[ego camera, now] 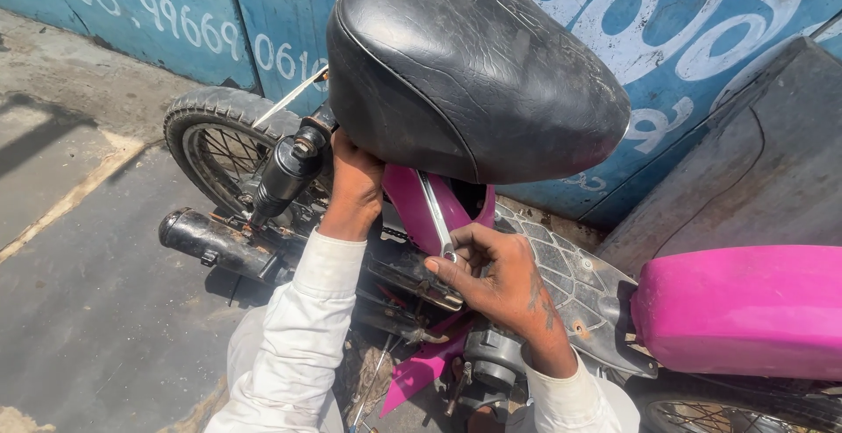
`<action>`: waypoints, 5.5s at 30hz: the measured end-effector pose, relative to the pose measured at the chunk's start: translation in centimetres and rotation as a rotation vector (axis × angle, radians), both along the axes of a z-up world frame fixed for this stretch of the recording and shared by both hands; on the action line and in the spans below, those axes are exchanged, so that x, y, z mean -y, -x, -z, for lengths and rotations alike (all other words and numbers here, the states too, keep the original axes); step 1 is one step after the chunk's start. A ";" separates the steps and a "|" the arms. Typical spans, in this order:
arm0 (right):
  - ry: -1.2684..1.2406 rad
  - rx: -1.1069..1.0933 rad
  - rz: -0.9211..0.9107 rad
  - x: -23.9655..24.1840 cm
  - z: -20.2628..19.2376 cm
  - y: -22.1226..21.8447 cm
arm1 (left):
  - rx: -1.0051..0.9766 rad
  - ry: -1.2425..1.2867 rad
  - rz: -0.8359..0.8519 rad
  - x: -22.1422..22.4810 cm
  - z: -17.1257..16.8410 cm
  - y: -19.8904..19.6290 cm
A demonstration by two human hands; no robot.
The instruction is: The recorder is using a wrench to adjust or remove bolts under the motorcycle seat.
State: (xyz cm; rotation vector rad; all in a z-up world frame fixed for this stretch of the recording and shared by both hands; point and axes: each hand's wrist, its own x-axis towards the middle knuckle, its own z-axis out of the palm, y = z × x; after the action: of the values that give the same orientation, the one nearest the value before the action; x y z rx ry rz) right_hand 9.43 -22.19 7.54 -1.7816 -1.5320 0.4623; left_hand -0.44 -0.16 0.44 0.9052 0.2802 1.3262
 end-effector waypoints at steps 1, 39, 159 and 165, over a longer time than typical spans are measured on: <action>-0.032 0.003 0.005 0.0 0.1 0.2 | 0.013 0.020 0.008 0.1 -0.1 0.0; -0.566 0.395 0.057 -8.6 9.7 -16.9 | -0.028 -0.077 -0.111 0.6 -0.1 -0.6; -0.382 -0.080 0.418 -6.9 6.8 -13.5 | -0.125 -0.076 -0.089 1.2 0.2 0.5; -0.759 0.268 0.290 -9.6 9.5 -16.2 | -0.088 -0.091 -0.065 0.7 1.6 0.5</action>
State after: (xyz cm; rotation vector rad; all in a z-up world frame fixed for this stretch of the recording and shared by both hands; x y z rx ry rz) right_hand 25.61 -12.59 -1.99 -1.4371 -1.3294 -0.4692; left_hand -0.92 -0.82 -1.18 1.0397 0.3216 1.3695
